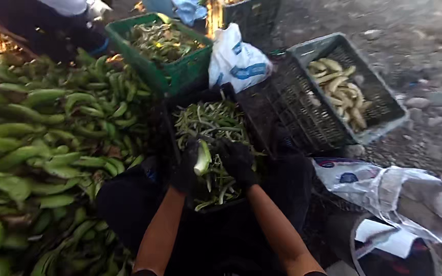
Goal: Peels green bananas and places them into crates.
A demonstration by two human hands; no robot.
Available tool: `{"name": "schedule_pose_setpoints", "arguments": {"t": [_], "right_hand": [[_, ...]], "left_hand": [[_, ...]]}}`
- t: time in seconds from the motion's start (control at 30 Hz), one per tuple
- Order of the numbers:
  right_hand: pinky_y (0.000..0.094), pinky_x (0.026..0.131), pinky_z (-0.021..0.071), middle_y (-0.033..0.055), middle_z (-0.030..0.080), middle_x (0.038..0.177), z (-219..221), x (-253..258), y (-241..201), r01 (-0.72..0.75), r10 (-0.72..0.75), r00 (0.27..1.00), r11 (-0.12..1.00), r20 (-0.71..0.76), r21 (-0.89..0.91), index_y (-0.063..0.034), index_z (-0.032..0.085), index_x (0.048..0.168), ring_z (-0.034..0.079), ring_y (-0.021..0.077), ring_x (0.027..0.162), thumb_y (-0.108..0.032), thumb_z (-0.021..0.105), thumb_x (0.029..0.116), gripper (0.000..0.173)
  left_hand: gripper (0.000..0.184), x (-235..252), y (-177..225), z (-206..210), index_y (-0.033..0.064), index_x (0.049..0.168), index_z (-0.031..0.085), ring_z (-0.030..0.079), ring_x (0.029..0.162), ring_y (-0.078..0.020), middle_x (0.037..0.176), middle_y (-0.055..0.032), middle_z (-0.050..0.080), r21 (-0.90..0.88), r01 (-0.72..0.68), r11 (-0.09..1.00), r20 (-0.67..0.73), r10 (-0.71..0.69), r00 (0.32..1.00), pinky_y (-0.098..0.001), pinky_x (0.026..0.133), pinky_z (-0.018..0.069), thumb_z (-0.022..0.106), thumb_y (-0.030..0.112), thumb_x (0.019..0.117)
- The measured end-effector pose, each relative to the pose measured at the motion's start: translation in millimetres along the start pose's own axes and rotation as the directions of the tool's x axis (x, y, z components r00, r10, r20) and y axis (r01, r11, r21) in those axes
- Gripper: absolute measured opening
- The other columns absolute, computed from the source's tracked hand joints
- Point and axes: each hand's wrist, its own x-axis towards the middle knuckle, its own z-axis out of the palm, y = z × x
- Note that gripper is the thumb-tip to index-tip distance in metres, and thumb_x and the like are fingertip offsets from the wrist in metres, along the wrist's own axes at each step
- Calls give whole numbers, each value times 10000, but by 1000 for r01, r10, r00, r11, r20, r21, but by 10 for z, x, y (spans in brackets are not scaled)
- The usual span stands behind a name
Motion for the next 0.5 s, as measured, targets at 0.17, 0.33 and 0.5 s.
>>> {"name": "schedule_pose_setpoints", "arguments": {"t": [0.17,0.33,0.5], "right_hand": [[707,912,452,207,675,1229,64,133,75,-41,37,999,993,40,114,-235,634,1371,606,450,1169,-568,417,1048,512],[704,912,439,191,645,1300,13,16,6,-38,28,994,995,107,88,-327,581,1439,562,447,1237,-640,360,1028,562],[715,898,417,276,656,1230,222,-364,19,213,-210,972,977,-109,23,-257,685,1356,570,532,1185,-631,427,953,608]], "left_hand": [[524,-122,148,103,14,1342,550,619,896,-129,1047,-120,642,37,129,991,125,-133,983,-334,833,542,221,360,1126],[543,4,134,51,82,1446,505,639,1073,-185,1251,-139,648,-71,41,997,-322,-62,945,-402,946,533,194,390,1125],[541,165,53,14,147,1508,401,638,1089,-237,1296,-135,606,-377,-183,908,-641,-114,759,-452,922,542,146,417,1114]]}}
